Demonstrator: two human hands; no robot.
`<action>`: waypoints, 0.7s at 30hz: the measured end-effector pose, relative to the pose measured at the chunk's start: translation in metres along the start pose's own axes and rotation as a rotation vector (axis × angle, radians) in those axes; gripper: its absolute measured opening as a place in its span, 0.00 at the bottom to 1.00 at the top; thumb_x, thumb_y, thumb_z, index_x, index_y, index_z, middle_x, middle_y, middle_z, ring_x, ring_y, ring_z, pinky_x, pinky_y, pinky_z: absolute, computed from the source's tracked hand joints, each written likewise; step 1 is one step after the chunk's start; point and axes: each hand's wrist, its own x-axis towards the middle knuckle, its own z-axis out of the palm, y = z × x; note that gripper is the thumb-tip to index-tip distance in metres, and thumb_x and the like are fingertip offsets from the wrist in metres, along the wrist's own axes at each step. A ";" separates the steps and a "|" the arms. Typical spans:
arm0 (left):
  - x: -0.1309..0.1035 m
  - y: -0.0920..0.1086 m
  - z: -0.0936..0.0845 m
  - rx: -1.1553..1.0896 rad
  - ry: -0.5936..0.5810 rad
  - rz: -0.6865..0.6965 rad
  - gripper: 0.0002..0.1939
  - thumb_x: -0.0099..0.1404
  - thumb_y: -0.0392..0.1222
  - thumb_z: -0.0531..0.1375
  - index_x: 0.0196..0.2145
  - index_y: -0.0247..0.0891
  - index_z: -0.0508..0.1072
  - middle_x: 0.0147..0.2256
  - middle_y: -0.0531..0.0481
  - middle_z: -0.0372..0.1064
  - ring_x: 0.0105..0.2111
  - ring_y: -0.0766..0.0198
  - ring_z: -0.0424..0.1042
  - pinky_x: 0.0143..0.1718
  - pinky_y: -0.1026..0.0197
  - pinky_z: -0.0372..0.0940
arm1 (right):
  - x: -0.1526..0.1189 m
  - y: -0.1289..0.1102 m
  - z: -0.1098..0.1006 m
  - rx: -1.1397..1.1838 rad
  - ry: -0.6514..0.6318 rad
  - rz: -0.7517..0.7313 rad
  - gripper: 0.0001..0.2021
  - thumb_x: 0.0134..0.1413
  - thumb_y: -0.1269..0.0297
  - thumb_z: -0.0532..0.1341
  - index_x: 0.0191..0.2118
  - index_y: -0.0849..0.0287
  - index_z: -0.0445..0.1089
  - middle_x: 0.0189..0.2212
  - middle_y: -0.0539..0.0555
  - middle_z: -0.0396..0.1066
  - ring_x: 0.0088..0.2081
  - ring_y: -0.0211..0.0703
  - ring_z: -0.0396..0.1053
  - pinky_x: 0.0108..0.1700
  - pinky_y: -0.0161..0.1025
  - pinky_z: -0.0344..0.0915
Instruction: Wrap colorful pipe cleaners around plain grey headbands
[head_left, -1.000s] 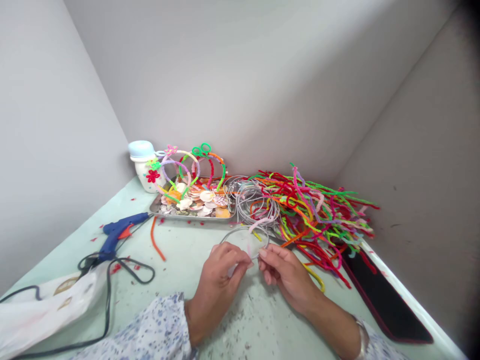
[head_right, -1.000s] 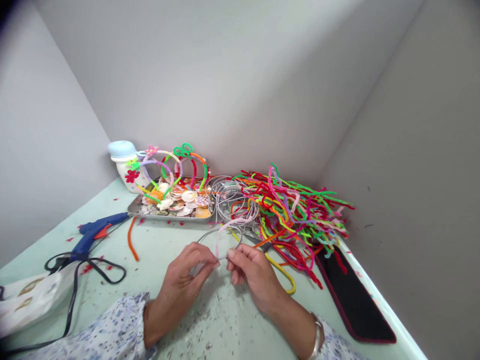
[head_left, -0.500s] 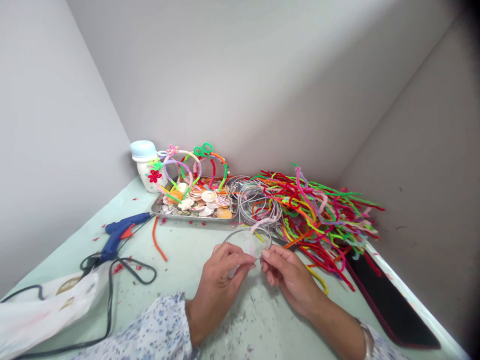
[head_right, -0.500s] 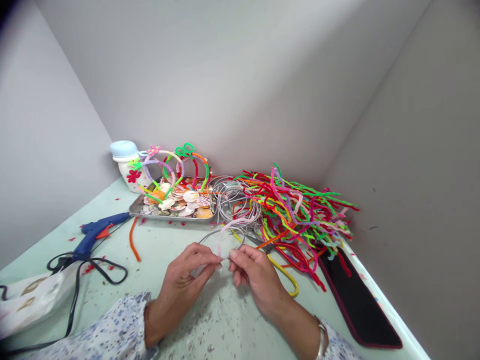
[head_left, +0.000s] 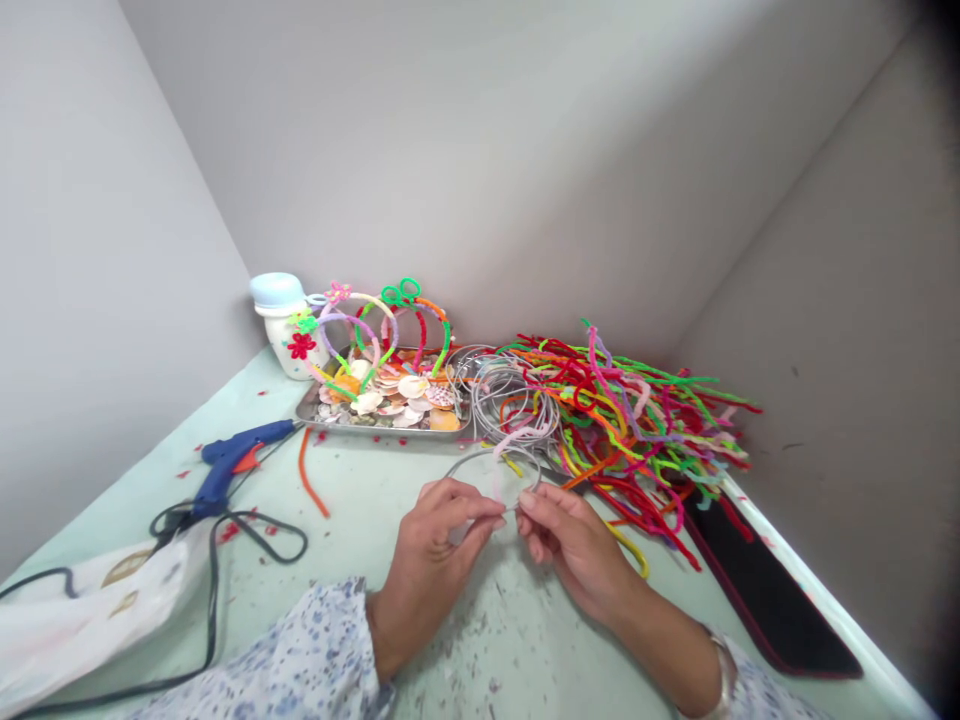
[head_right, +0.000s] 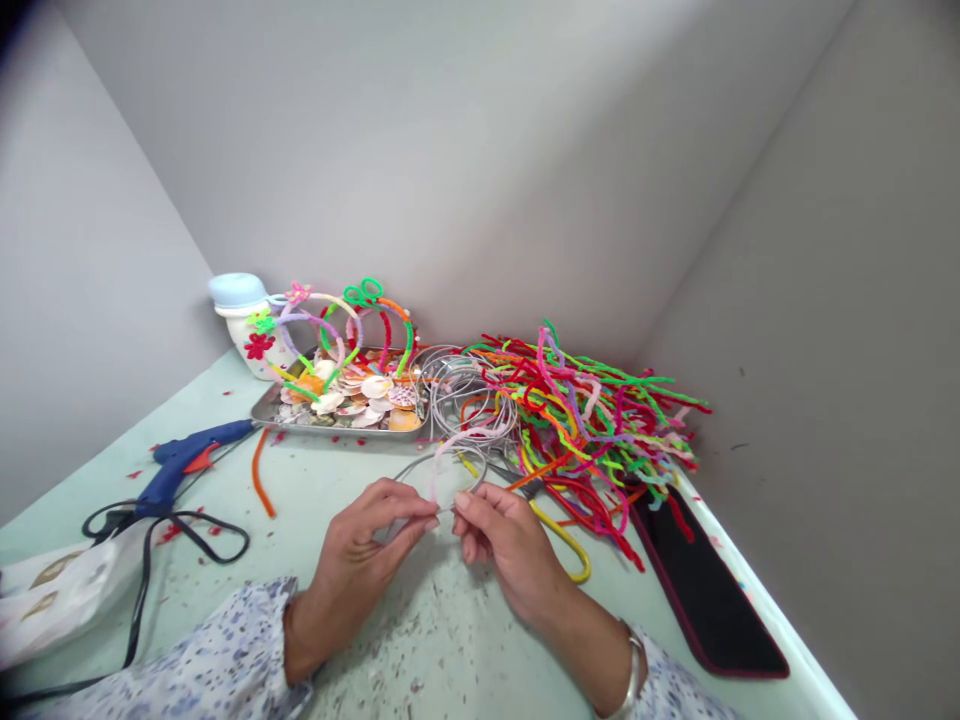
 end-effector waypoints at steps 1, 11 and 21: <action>0.000 0.000 0.000 0.002 0.004 0.003 0.06 0.60 0.35 0.63 0.36 0.40 0.78 0.32 0.48 0.72 0.35 0.62 0.71 0.37 0.61 0.66 | 0.000 0.000 0.000 0.004 -0.002 -0.003 0.15 0.50 0.55 0.65 0.23 0.61 0.68 0.21 0.48 0.68 0.18 0.30 0.59 0.23 0.31 0.54; 0.001 0.001 -0.002 0.035 0.001 -0.030 0.05 0.60 0.36 0.63 0.35 0.41 0.79 0.32 0.49 0.73 0.35 0.62 0.71 0.39 0.60 0.65 | -0.001 0.001 0.000 -0.022 -0.001 -0.018 0.15 0.53 0.55 0.64 0.24 0.62 0.69 0.20 0.49 0.68 0.19 0.30 0.59 0.24 0.31 0.54; 0.001 -0.001 0.001 -0.017 -0.009 -0.068 0.04 0.60 0.35 0.64 0.34 0.40 0.78 0.31 0.51 0.72 0.35 0.63 0.70 0.40 0.59 0.63 | -0.001 0.000 0.000 -0.019 0.001 -0.026 0.14 0.52 0.56 0.65 0.24 0.62 0.69 0.21 0.48 0.69 0.18 0.29 0.60 0.23 0.30 0.55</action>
